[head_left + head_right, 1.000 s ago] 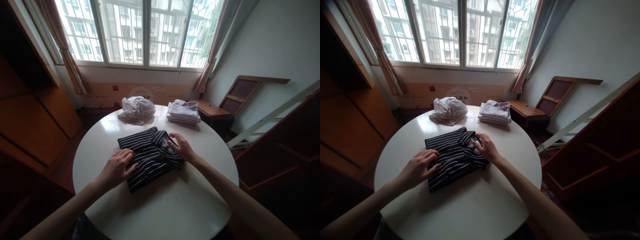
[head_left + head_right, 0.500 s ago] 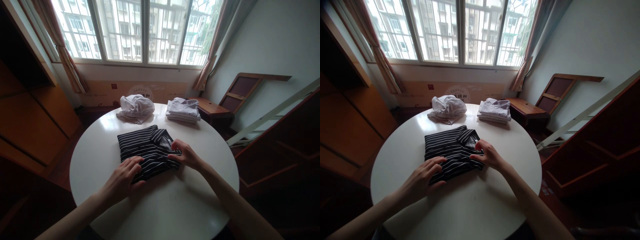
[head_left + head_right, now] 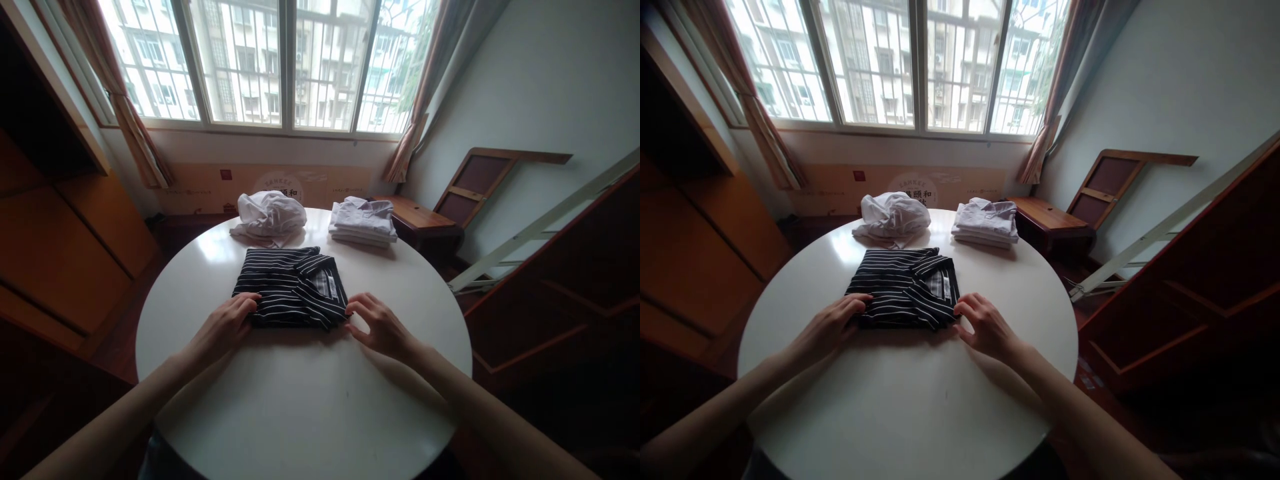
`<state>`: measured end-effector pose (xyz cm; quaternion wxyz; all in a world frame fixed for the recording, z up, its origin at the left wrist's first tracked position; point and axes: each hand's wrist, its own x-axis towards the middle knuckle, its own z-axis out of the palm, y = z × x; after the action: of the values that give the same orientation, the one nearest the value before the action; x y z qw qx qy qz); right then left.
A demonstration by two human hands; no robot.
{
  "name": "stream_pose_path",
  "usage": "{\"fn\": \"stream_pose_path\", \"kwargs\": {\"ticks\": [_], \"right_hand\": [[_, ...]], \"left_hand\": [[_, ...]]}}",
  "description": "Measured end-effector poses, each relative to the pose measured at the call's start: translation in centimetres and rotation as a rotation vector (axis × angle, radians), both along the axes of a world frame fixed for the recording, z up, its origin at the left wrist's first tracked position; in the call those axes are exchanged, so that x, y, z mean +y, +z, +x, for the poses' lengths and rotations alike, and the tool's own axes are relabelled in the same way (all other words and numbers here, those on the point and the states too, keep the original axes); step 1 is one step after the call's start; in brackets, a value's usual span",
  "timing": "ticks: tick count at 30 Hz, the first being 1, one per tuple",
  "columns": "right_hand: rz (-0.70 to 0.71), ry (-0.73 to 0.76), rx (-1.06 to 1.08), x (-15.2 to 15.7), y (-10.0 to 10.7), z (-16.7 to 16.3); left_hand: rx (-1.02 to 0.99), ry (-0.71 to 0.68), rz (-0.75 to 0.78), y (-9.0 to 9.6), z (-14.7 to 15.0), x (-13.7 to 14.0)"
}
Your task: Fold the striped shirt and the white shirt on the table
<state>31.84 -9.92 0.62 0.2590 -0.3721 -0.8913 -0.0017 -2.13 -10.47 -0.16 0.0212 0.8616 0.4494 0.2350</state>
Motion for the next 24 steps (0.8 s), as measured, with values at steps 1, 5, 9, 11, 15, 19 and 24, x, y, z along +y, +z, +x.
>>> {"fn": "stream_pose_path", "kwargs": {"ticks": [1,5,9,11,15,19,24], "right_hand": [[0.041,0.047,-0.022,0.3,0.1,-0.3],[0.162,0.154,-0.128,1.6,0.0,-2.2],[0.156,0.178,-0.111,3.1,-0.2,-4.0],[0.123,0.150,-0.058,3.6,-0.4,-4.3],[0.090,0.112,-0.003,3.9,-0.9,-3.8],[0.078,0.057,0.033,4.1,-1.4,-3.1],[0.098,0.027,0.081,4.9,-1.2,-2.5]], "left_hand": [[-0.013,-0.002,-0.011,-0.1,-0.1,0.6],[-0.085,-0.005,-0.054,-0.6,0.1,3.3],[-0.158,0.012,-0.073,-0.9,0.7,5.6],[-0.195,0.014,-0.071,-1.0,0.8,6.1],[-0.263,-0.020,-0.103,-1.1,0.5,6.0],[-0.298,0.008,-0.076,-1.3,-0.5,6.1],[-0.298,0.087,-0.004,-1.9,-1.5,6.6]]}}
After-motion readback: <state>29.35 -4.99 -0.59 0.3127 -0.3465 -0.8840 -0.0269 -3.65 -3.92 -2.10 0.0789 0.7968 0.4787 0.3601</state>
